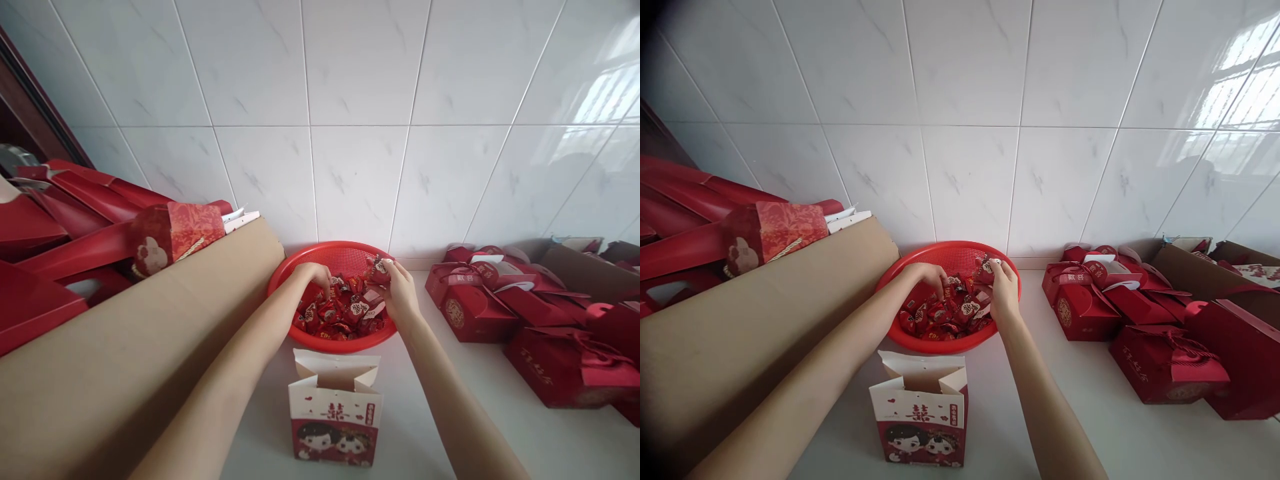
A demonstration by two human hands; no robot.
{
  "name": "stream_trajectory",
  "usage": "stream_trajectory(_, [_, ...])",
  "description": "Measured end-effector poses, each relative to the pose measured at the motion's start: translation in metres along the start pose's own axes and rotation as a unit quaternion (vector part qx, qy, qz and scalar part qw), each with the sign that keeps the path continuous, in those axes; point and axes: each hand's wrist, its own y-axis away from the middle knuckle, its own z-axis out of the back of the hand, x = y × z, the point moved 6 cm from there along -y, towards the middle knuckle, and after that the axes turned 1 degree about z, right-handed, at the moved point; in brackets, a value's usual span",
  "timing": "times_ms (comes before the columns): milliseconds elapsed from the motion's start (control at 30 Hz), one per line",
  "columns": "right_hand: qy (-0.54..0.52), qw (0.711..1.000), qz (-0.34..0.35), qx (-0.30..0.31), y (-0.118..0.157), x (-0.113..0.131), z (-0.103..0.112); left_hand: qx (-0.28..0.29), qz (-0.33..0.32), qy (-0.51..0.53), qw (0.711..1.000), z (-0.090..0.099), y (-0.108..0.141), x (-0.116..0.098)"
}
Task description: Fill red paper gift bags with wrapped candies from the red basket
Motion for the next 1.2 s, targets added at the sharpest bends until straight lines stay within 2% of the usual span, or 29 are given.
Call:
stream_trajectory(67, [0.000, 1.000, -0.001, -0.003, 0.000, 0.000, 0.000, 0.042, 0.057, -0.091, 0.993, -0.006, 0.004, -0.003])
stream_trajectory(133, [-0.001, 1.000, 0.001, -0.004, 0.000, 0.000, 0.001, 0.059, 0.084, -0.144, 0.984, -0.010, 0.007, -0.007])
stream_trajectory(433, [0.001, 1.000, 0.004, 0.004, -0.001, -0.003, 0.000, 0.064, 0.060, -0.167, 0.982, -0.016, 0.011, -0.015])
stream_trajectory(567, [-0.002, 1.000, 0.001, -0.003, 0.001, -0.001, 0.000, 0.058, 0.018, -0.159, 0.985, -0.019, 0.010, -0.025])
stream_trajectory(700, [0.005, 1.000, 0.002, 0.005, 0.001, -0.001, -0.001, 0.082, 0.017, -0.137, 0.987, -0.023, 0.007, -0.021])
stream_trajectory(800, [0.008, 1.000, 0.002, 0.009, 0.001, -0.002, -0.001, 0.107, 0.006, -0.077, 0.991, -0.023, 0.008, -0.019])
stream_trajectory(900, [-0.001, 1.000, 0.001, 0.015, 0.000, -0.002, -0.001, 0.106, -0.037, 0.053, 0.992, -0.015, 0.011, -0.026])
stream_trajectory(967, [-0.005, 1.000, 0.001, 0.019, 0.000, -0.002, -0.002, 0.075, -0.082, 0.143, 0.983, -0.005, 0.014, -0.035])
stream_trajectory(1067, [-0.007, 1.000, 0.000, 0.008, 0.001, 0.000, -0.002, 0.014, -0.142, 0.261, 0.955, 0.010, 0.019, -0.050])
stream_trajectory(1200, [0.000, 1.000, 0.004, -0.031, 0.003, 0.002, 0.000, -0.032, -0.186, 0.355, 0.915, 0.017, 0.027, -0.064])
